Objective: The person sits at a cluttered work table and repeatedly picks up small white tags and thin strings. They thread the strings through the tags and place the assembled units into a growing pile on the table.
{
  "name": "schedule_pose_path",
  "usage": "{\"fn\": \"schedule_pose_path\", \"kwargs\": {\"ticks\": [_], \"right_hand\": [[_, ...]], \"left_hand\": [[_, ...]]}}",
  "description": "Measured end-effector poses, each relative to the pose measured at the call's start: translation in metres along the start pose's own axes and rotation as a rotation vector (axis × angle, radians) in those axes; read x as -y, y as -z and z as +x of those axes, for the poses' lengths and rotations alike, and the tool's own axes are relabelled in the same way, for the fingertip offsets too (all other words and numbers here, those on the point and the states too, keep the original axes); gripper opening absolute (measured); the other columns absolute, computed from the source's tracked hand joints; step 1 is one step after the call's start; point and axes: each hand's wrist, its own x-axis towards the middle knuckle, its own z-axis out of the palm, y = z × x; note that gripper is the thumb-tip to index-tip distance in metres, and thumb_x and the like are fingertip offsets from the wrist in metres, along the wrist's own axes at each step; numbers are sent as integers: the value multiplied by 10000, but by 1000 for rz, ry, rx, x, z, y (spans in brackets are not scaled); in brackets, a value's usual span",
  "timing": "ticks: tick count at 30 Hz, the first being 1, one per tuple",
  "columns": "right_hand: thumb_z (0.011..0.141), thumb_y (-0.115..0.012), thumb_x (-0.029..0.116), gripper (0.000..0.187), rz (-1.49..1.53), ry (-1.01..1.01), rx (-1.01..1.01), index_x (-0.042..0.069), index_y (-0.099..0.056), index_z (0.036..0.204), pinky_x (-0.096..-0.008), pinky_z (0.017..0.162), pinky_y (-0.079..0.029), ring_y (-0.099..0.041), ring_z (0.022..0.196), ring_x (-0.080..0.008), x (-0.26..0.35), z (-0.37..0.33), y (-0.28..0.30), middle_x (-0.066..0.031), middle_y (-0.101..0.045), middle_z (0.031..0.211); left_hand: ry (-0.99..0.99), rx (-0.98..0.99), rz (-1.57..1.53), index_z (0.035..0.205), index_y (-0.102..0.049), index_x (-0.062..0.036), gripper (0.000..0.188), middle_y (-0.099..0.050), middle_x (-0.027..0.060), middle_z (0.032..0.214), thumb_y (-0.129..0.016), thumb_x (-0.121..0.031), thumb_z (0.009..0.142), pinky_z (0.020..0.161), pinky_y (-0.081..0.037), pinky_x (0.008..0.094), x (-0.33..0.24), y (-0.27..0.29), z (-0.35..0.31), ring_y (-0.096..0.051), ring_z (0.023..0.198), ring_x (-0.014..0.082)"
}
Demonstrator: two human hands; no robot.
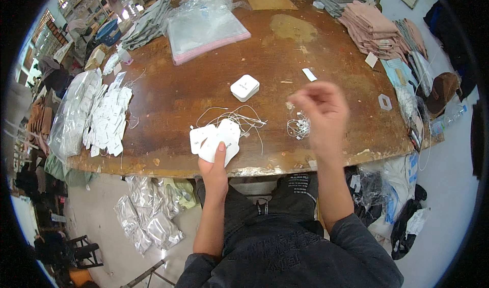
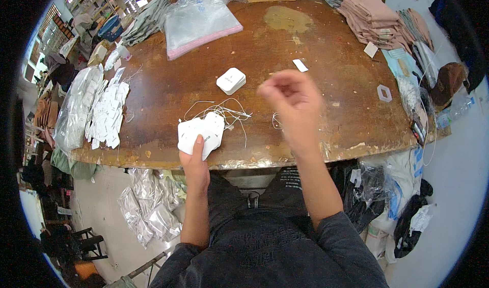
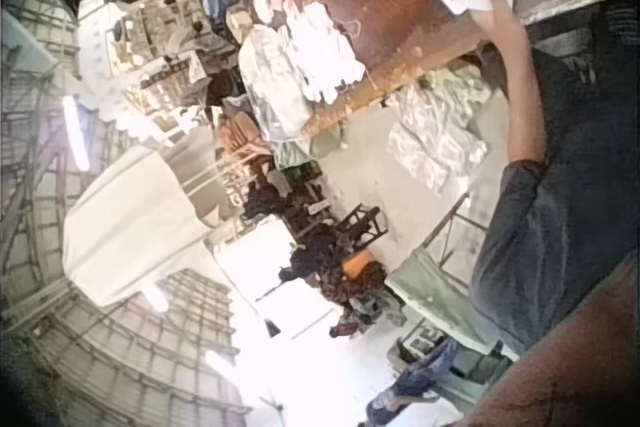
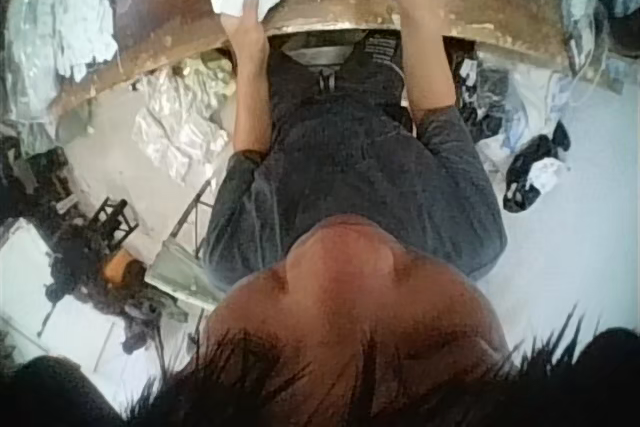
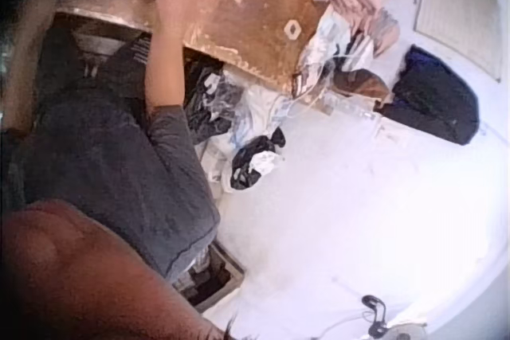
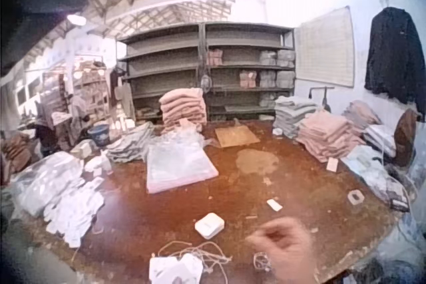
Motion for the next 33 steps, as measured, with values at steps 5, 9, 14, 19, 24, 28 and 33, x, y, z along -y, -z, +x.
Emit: {"fn": "schedule_pose_path", "kwargs": {"ticks": [5, 9, 14, 19, 24, 28, 33], "right_hand": [[861, -659, -57, 224, 140, -303, 247, 12, -548, 1044, -236, 731, -520, -617, 800, -100, -36, -36, -37, -61, -635, 910], [895, -628, -43, 156, 41, -241, 314, 3, -536, 1013, -237, 721, -509, -593, 831, -87, -53, -58, -55, -61, -627, 942], [896, -612, -55, 124, -91, -62, 314, 1, -518, 954, -243, 700, -489, -563, 827, -82, -60, -68, -63, -70, -620, 943], [886, -613, -51, 110, -101, 37, 286, -1, -523, 923, -250, 689, -499, -582, 794, -103, -62, -70, -71, -86, -632, 932], [890, -637, -46, 114, -61, -141, 262, -1, -538, 923, -211, 689, -484, -587, 745, -74, -53, -69, -74, -57, -637, 911], [879, -667, -19, 163, 400, -551, 120, 7, -589, 1020, -206, 636, -479, -605, 761, -68, -48, -69, -68, -30, -648, 847], [893, -680, 71, 109, -387, -120, 107, 16, -637, 977, -232, 609, -453, -563, 686, -64, -58, -40, -46, -14, -656, 820]], "left_hand": [[-39, -16, 93, 1230, -540, 32, 345, -622, 80, 1122, -649, -113, 936, 885, -483, 286, 3, -7, -7, -589, 1002, 131], [-88, -2, 135, 1151, -570, 23, 292, -628, 67, 1061, -683, -97, 911, 852, -475, 271, 6, -7, -9, -579, 958, 111], [-113, -34, 168, 1116, -582, 19, 259, -629, 62, 1035, -684, -94, 906, 833, -476, 268, 10, -6, -9, -578, 935, 106], [-129, -30, 169, 1149, -559, 35, 272, -634, 64, 1061, -661, -64, 917, 828, -499, 266, 10, -7, -14, -597, 958, 109], [-405, -59, 552, 1000, -667, -44, 209, -641, 53, 983, -717, -20, 799, 790, -480, 326, 6, -5, -12, -602, 892, 186], [-953, -13, 1103, 961, -718, -128, 243, -644, 19, 978, -721, -67, 725, 769, -458, 364, 1, 7, 0, -601, 891, 234], [-1091, 230, 1082, 862, -708, -124, 194, -665, 45, 916, -762, -106, 677, 771, -461, 388, 7, 14, -4, -630, 839, 267]]}}
